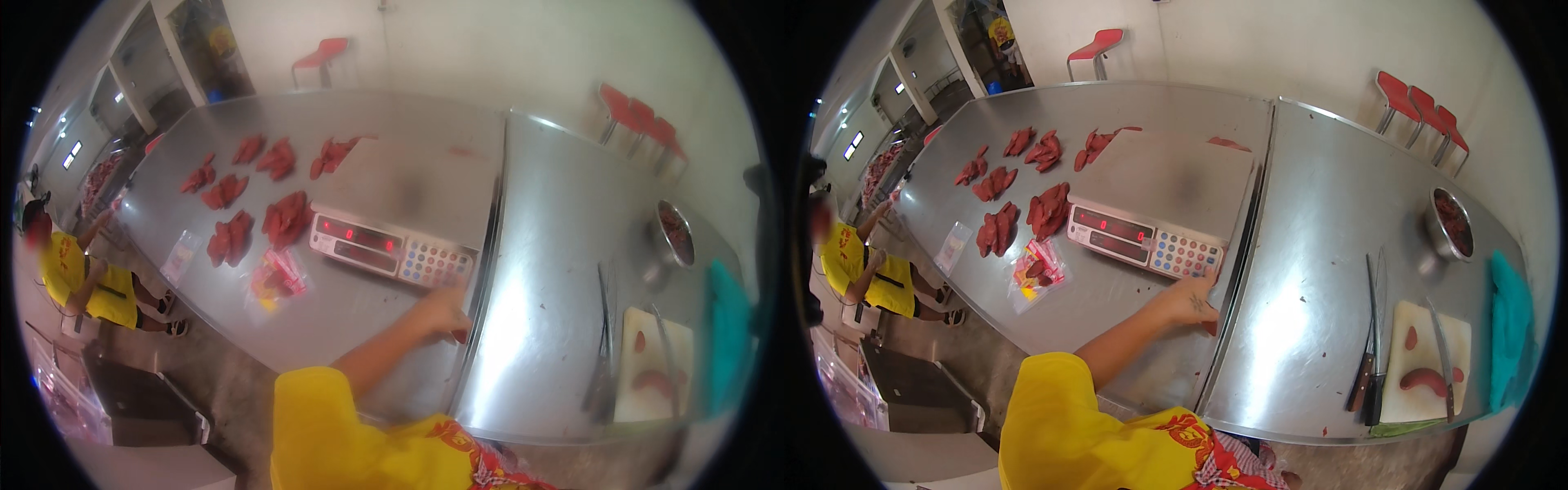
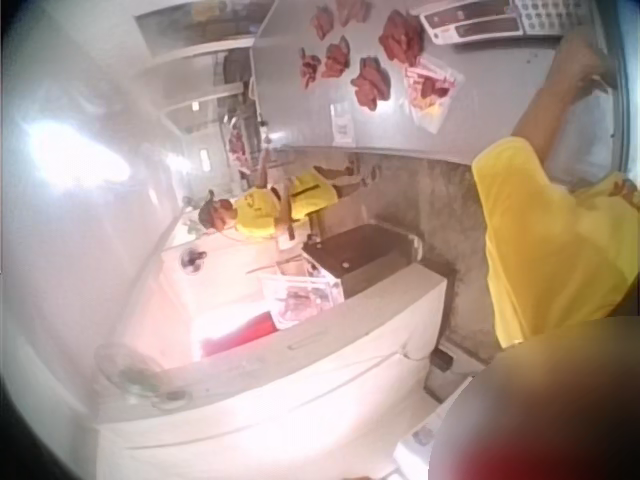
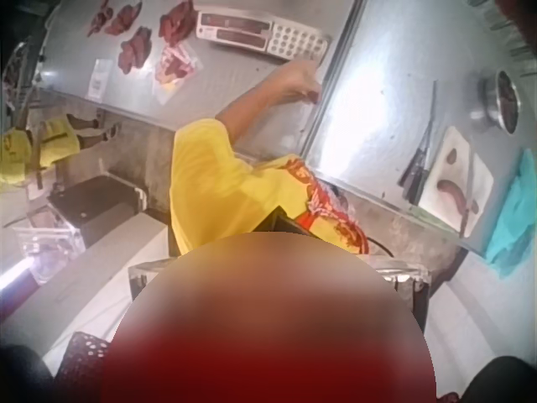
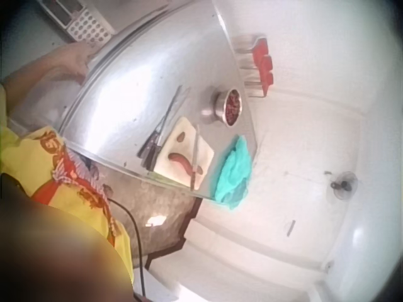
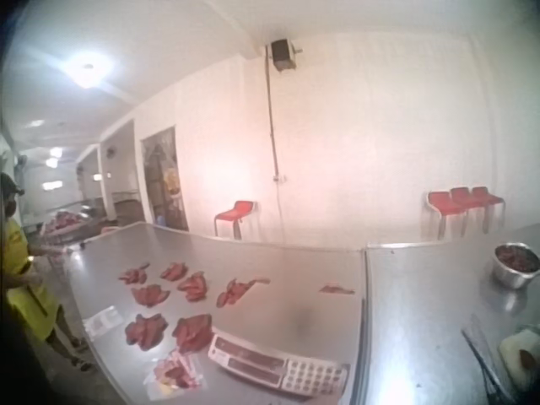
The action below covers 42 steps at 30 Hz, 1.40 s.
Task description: The person slices long red sausages into smaller pieces on a white cutting board using a knife. The cut pieces are placed on a digital scale, then moved to a metal bowl. The person also wipes the cutting board with a green cloth during the process.
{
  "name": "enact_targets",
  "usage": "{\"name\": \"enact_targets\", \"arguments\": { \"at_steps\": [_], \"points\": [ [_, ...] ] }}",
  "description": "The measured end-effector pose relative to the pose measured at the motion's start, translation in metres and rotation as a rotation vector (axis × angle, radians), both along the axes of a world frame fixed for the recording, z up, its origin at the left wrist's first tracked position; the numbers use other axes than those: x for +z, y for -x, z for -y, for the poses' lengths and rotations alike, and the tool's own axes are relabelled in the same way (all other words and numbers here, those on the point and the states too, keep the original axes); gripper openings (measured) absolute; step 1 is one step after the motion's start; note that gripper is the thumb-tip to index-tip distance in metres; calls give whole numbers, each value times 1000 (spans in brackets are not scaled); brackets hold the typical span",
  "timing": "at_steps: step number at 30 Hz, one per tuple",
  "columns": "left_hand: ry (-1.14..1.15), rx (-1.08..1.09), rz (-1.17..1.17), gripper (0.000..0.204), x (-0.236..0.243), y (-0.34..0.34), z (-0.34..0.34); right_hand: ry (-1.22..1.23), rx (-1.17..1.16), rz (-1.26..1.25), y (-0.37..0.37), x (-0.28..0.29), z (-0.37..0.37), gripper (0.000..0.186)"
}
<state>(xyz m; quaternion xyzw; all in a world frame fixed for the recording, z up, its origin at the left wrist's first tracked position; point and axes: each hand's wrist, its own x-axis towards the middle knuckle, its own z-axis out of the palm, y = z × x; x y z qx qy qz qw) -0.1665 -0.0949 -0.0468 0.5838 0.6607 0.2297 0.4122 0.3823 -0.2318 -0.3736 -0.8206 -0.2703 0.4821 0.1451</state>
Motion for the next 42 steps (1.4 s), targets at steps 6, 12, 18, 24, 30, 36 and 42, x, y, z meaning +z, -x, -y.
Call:
{"name": "enact_targets", "arguments": {
  "at_steps": [6, 12, 18, 24, 30, 36, 42],
  "points": [
    [-404, 285, 178, 28, 43, 35, -28, 33, -40, 25, -37, -27, 37, 21],
    [-776, 408, -278, 33, 10, 118, -66, -32, 20, 36, -85, -19, 99, 24],
    [-517, 570, -740, 37, 11, 157, -27, -243, -555, 520, -100, 127, 31, 26],
    [-885, 288, -555, 28, 52, 25, -83, -734, -404, 694, -134, 266, -76, 28],
    [-611, -101, -301, 22, -3, -243, -162, -1010, -38, 490, -182, 284, -237, 27],
    [-293, -314, -352, 30, -52, -405, -237, -1019, 549, 579, -233, 270, -383, 40],
    [-332, -86, -546, 28, -72, -420, -253, -877, 592, 223, -257, 258, -436, 36]
  ]
}}
